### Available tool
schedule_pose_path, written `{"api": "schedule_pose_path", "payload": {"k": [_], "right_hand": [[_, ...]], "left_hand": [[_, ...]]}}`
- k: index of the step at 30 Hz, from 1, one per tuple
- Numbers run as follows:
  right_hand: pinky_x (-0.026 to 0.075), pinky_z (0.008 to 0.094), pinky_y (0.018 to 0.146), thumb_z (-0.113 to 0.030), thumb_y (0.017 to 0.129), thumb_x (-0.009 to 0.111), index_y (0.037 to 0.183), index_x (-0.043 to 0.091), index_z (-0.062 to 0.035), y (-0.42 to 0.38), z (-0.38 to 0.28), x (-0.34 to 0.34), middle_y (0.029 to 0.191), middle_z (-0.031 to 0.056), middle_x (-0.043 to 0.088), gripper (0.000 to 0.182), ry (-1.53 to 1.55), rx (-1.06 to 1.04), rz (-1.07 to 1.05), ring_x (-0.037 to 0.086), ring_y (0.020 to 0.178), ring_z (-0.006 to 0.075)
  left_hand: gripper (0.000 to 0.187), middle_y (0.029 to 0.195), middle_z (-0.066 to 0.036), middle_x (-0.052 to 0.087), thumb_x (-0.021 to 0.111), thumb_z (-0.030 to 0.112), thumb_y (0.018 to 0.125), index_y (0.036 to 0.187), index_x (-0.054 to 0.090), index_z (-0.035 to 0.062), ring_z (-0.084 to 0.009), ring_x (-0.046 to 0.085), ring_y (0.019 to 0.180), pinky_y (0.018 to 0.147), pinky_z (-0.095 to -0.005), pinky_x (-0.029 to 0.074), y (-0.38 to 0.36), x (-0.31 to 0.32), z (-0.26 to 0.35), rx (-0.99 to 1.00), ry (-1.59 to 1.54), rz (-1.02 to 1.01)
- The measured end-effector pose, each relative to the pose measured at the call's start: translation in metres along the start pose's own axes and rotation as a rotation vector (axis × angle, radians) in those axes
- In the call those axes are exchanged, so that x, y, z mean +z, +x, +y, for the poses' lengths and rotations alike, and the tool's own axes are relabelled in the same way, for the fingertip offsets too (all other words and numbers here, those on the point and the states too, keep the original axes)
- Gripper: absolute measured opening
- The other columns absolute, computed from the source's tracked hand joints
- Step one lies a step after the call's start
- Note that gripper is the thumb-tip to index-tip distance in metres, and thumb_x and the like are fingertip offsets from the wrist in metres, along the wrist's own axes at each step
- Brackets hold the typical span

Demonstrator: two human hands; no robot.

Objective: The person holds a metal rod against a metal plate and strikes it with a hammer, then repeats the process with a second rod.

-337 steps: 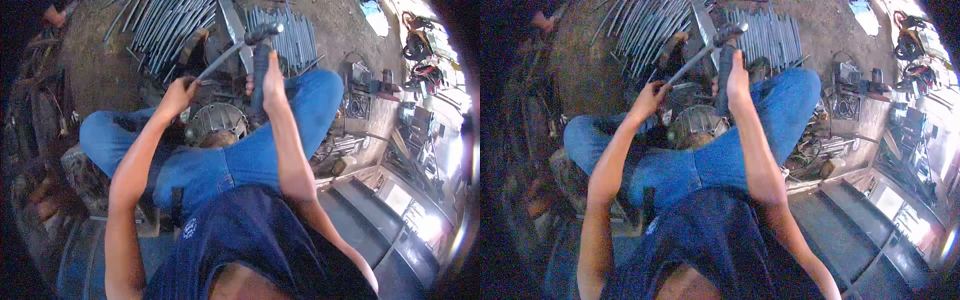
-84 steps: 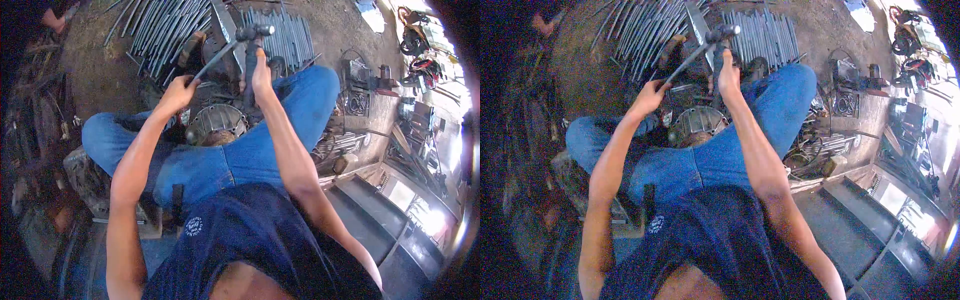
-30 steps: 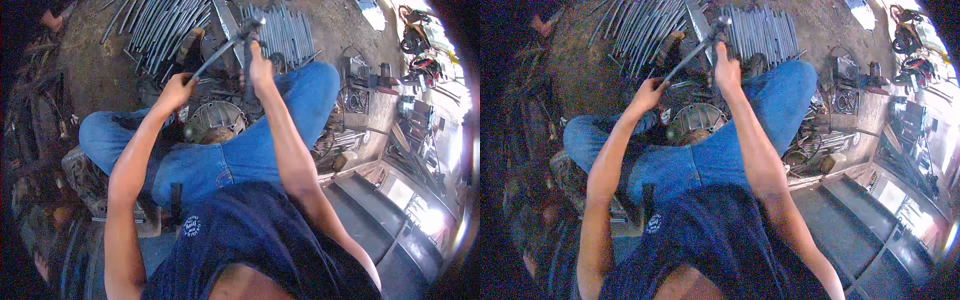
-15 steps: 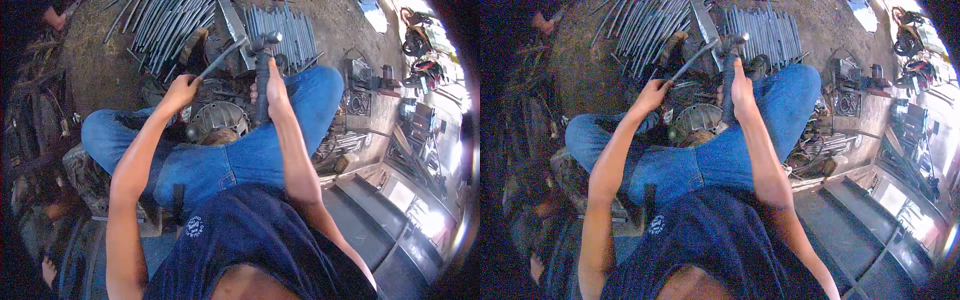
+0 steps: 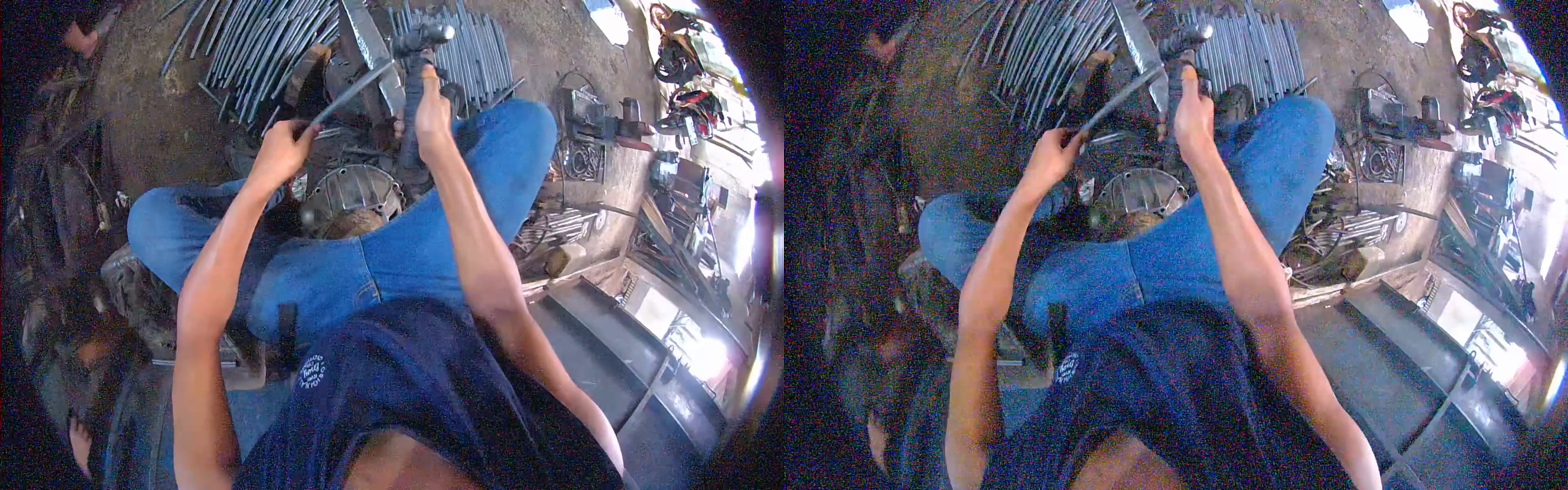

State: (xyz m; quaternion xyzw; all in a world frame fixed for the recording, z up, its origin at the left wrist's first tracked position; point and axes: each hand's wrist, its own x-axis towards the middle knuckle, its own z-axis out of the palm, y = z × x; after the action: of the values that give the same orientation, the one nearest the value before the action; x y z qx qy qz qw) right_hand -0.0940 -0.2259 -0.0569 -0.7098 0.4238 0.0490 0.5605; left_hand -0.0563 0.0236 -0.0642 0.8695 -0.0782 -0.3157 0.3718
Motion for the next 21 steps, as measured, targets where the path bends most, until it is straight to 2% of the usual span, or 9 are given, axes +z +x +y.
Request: {"api": "schedule_pose_path", "payload": {"k": [2,3,4,6,9,12,14,16,21], "right_hand": [[0.044,0.0334,0.042,-0.060,0.094,0.032,0.077,0.051,-0.0044,-0.027,-0.034,-0.005,0.056,0.0073,0.052,0.061,0.370,0.046,-0.157,0.050,0.044,0.0178],[0.043,0.0330,0.042,-0.059,0.094,0.033,0.077,0.051,-0.0044,-0.039,-0.040,-0.013,0.056,0.0075,0.052,0.060,0.333,0.046,-0.137,0.049,0.043,0.0177],[0.043,0.0326,0.041,-0.059,0.094,0.033,0.077,0.051,-0.0045,-0.042,-0.049,-0.018,0.056,0.0077,0.052,0.060,0.299,0.014,-0.124,0.049,0.043,0.0175],[0.043,0.0324,0.041,-0.060,0.093,0.033,0.076,0.051,-0.0049,-0.051,-0.051,-0.023,0.056,0.0078,0.052,0.060,0.278,0.026,-0.093,0.049,0.044,0.0173],[0.043,0.0320,0.042,-0.062,0.092,0.036,0.073,0.050,-0.0051,-0.058,-0.029,-0.020,0.056,0.0082,0.052,0.062,0.264,0.105,-0.092,0.051,0.045,0.0181],[0.044,0.0326,0.043,-0.064,0.091,0.037,0.073,0.050,-0.0050,-0.059,0.002,0.003,0.057,0.0084,0.053,0.063,0.177,0.221,-0.085,0.051,0.045,0.0191],[0.043,0.0314,0.044,-0.062,0.092,0.035,0.077,0.050,-0.0057,-0.065,-0.007,-0.008,0.058,0.0073,0.052,0.061,0.259,0.236,-0.169,0.051,0.047,0.0180],[0.043,0.0311,0.044,-0.061,0.093,0.033,0.079,0.050,-0.0060,-0.065,-0.033,-0.017,0.058,0.0067,0.051,0.060,0.299,0.178,-0.167,0.050,0.047,0.0165],[0.042,0.0305,0.042,-0.060,0.094,0.028,0.079,0.047,-0.0055,-0.091,-0.126,-0.043,0.058,0.0061,0.050,0.059,0.342,-0.396,-0.001,0.048,0.044,0.0147]], "left_hand": [[0.034,0.081,-0.022,0.066,0.061,0.030,0.089,0.100,0.066,-0.0017,-0.0277,0.065,0.074,0.068,-0.0381,0.047,-0.011,0.001,-0.005,0.053,-0.071,0.042],[0.035,0.082,-0.022,0.066,0.062,0.030,0.089,0.101,0.065,-0.0020,-0.0279,0.065,0.074,0.068,-0.0375,0.048,-0.007,0.013,-0.021,0.136,-0.105,0.151],[0.035,0.082,-0.022,0.066,0.062,0.030,0.089,0.101,0.065,-0.0020,-0.0279,0.065,0.074,0.068,-0.0375,0.048,-0.002,0.011,-0.022,0.145,-0.105,0.164],[0.040,0.089,-0.024,0.066,0.063,0.031,0.088,0.106,0.063,-0.0043,-0.0311,0.067,0.082,0.075,-0.0376,0.049,-0.001,0.009,-0.024,0.066,-0.090,0.011],[0.048,0.097,-0.026,0.065,0.063,0.035,0.087,0.108,0.061,-0.0075,-0.0346,0.065,0.093,0.082,-0.0380,0.049,-0.001,0.015,-0.036,0.185,-0.042,0.161],[0.049,0.102,-0.029,0.063,0.064,0.034,0.086,0.109,0.060,-0.0093,-0.0364,0.062,0.101,0.086,-0.0392,0.048,-0.002,0.014,-0.026,0.151,0.142,0.180],[0.046,0.097,-0.029,0.064,0.064,0.031,0.086,0.108,0.060,-0.0093,-0.0371,0.064,0.095,0.081,-0.0392,0.049,0.000,0.013,-0.031,0.179,0.137,0.177],[0.041,0.090,-0.027,0.065,0.063,0.028,0.086,0.108,0.061,-0.0073,-0.0382,0.064,0.088,0.075,-0.0394,0.048,-0.002,0.014,-0.032,0.096,-0.141,0.040],[0.034,0.080,-0.024,0.064,0.061,0.026,0.087,0.102,0.064,-0.0049,-0.0350,0.064,0.074,0.068,-0.0395,0.047,-0.001,0.011,-0.026,0.219,-0.021,0.130]]}}
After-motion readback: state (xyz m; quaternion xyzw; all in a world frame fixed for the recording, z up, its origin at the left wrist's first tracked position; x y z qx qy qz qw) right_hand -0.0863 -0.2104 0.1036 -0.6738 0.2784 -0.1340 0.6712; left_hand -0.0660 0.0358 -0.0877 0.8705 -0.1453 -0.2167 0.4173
